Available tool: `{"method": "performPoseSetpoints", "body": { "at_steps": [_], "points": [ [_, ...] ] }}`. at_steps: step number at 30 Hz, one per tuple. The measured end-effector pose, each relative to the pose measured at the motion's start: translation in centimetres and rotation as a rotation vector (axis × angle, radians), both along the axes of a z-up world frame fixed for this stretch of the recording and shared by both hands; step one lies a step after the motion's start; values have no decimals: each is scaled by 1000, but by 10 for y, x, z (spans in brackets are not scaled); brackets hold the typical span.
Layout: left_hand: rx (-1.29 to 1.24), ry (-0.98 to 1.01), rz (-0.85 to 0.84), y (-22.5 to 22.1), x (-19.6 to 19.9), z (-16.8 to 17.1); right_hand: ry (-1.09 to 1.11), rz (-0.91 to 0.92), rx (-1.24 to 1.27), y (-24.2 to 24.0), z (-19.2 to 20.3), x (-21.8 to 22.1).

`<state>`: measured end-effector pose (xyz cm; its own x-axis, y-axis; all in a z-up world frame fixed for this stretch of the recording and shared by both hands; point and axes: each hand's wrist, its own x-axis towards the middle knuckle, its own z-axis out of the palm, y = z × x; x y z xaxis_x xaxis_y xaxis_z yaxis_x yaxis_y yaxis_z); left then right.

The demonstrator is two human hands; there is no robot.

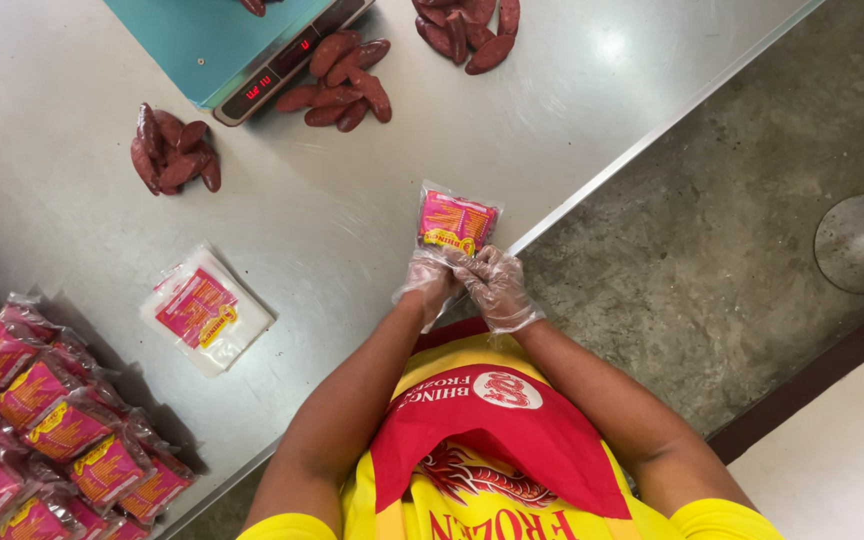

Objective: The person places red sausage pieces into clear plastic bags on a stainless steel table. They arrange the meat inside the bags and seal them, stacking the finished packages to the left. A digital scale is visible on the table, and the person wears disposable gloves throughout the process.

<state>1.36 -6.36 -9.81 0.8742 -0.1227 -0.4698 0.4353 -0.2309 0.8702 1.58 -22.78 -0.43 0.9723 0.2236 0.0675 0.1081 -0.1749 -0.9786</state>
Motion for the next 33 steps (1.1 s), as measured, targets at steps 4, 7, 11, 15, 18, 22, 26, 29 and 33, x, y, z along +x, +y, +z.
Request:
{"method": "performPoseSetpoints", "body": {
  "at_steps": [4, 7, 11, 15, 18, 22, 26, 29, 33],
  "points": [
    [285, 114, 73, 9, 0, 25, 29, -11, -148, 6, 10, 1],
    [628, 53, 65, 25, -6, 70, -248, -27, -488, 8, 22, 7],
    [823, -257, 162, 28, -5, 99, -327, -159, -462, 13, 27, 6],
    [780, -772, 100, 33, 10, 66, -276, -178, -461, 11, 14, 0],
    [544, -771, 117, 31, 2, 45, -257, -144, -527, 12, 4, -5],
    [354, -798, 129, 26, 2, 46, -256, -144, -612, 17, -4, -4],
    [454, -786, 82, 30, 5, 83, -215, -141, -486, 11, 14, 2],
    [131, -812, 92, 20, 17, 122, -75, -237, -280, 2, 46, 13],
    [372, -436, 38, 19, 21, 174, 619, -223, 195, -12, 66, 38]
  ]
}}
